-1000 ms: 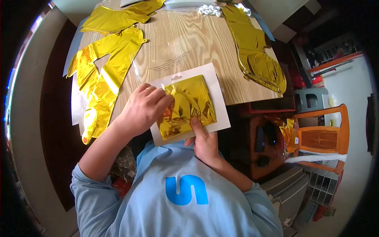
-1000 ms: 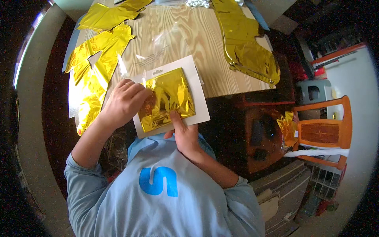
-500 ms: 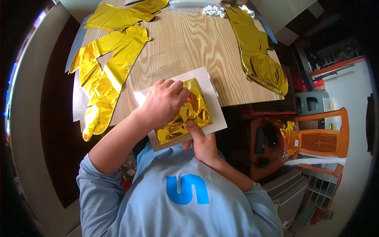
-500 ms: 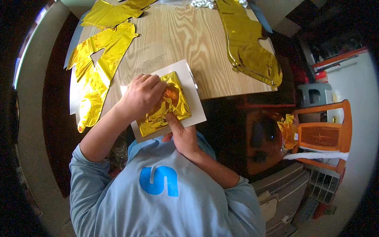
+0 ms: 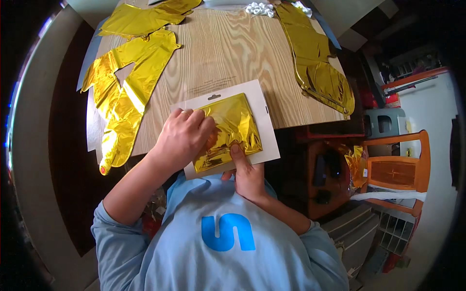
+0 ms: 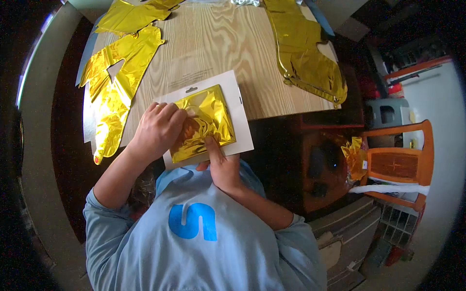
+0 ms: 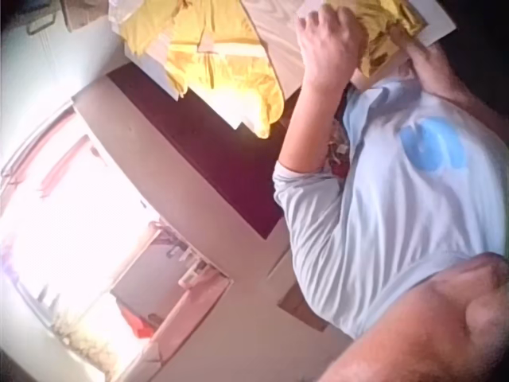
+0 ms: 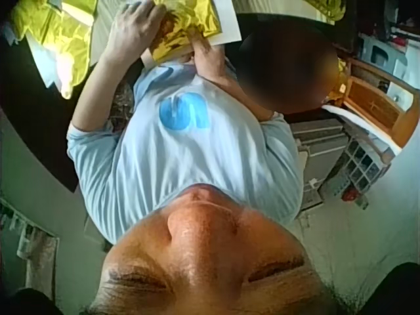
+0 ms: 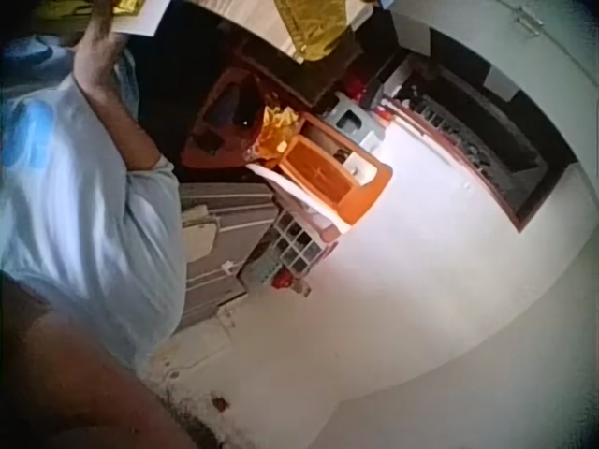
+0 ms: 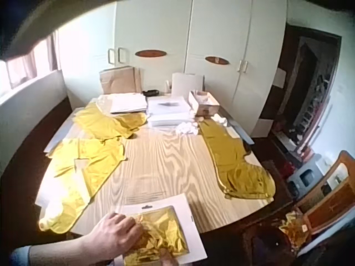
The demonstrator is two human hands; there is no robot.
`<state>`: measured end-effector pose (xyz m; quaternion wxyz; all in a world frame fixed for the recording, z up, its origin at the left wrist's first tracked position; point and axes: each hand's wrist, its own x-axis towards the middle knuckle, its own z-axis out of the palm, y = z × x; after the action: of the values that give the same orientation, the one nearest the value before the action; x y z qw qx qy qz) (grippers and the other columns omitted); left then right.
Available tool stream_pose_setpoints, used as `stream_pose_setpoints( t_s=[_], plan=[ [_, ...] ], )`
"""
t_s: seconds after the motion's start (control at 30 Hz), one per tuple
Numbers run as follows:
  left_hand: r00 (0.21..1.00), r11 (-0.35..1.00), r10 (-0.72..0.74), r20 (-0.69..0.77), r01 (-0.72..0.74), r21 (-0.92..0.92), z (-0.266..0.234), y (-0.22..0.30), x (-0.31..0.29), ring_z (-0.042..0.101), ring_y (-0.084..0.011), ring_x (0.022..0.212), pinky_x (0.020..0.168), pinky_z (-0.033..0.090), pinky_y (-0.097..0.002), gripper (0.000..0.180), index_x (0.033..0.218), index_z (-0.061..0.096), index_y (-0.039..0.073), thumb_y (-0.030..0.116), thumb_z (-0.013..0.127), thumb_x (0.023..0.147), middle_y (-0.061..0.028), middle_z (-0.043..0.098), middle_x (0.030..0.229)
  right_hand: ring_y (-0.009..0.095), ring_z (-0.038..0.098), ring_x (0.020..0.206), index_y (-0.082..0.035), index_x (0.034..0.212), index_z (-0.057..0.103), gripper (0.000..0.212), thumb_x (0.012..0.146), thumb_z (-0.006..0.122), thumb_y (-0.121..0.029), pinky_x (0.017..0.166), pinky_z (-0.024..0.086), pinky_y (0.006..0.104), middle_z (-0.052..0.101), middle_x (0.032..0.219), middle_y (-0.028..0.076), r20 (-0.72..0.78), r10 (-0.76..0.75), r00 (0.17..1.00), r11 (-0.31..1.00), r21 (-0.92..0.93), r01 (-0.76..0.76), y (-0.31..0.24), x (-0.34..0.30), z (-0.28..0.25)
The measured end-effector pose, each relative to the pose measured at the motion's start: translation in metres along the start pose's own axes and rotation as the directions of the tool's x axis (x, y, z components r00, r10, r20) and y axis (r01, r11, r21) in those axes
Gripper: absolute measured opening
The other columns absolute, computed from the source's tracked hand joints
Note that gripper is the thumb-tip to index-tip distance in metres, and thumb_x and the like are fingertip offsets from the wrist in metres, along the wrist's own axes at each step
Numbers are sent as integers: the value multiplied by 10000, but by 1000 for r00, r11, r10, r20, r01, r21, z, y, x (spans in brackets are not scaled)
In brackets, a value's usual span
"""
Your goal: Folding gold foil balloons and placing them into plastic sleeves with cardboard backings.
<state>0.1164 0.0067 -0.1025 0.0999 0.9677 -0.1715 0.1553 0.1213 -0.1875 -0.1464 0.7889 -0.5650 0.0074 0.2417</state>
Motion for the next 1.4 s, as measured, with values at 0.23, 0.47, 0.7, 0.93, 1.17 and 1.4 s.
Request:
stream_pose_setpoints(
  t_s=[0.23,0.47,0.7,0.93,1.17,1.4],
  plan=[
    [999,997,28,23,-26,-76,-12,11,-12,610,-245,864,768,468,-377,316,1080,650,42,131,713,783,-71,598,941,143,669,637,-8,1278,528,320,1046,586,-220,430,528,240,665,983,103,-21,32,999,996,89,-30,-2,2,2],
    [340,151,-933,-119,69,-986,7,-8,-37,552,-229,1253,1091,424,-406,587,1457,425,44,134,700,946,-144,557,1359,166,686,788,-46,1324,513,464,1010,639,-364,526,559,289,650,1093,89,86,158,984,974,150,-169,0,-9,-13],
    [577,-536,-635,513,149,-831,-9,28,-69,656,-200,1110,971,522,-357,423,1317,556,4,114,716,941,-107,677,1231,191,361,1456,-17,1583,268,923,963,582,-624,1206,279,396,380,1590,75,387,206,899,960,-258,-109,27,-30,-98],
    [606,-536,-439,664,417,-734,-4,32,-58,657,-164,1090,960,525,-330,397,1289,580,-13,133,718,946,-91,689,1212,155,630,1087,13,1393,527,564,1060,502,-441,969,481,317,667,1223,93,262,320,911,933,82,-351,-60,21,-110],
    [604,-561,-432,670,401,-724,-14,59,-86,622,-162,1167,1019,497,-342,444,1357,568,3,205,699,984,-87,661,1296,53,551,1005,-21,1126,632,233,1094,497,-208,923,437,227,638,1058,-21,43,129,991,982,-145,-122,-58,-10,-64],
    [493,-748,-390,778,323,-580,-10,75,-108,600,-196,1225,1057,471,-362,520,1441,470,12,189,673,997,-109,624,1348,52,545,1016,-14,1208,615,275,1101,485,-231,924,434,223,636,1100,-14,-67,353,933,891,-282,-357,-46,-28,-69]
  ],
)
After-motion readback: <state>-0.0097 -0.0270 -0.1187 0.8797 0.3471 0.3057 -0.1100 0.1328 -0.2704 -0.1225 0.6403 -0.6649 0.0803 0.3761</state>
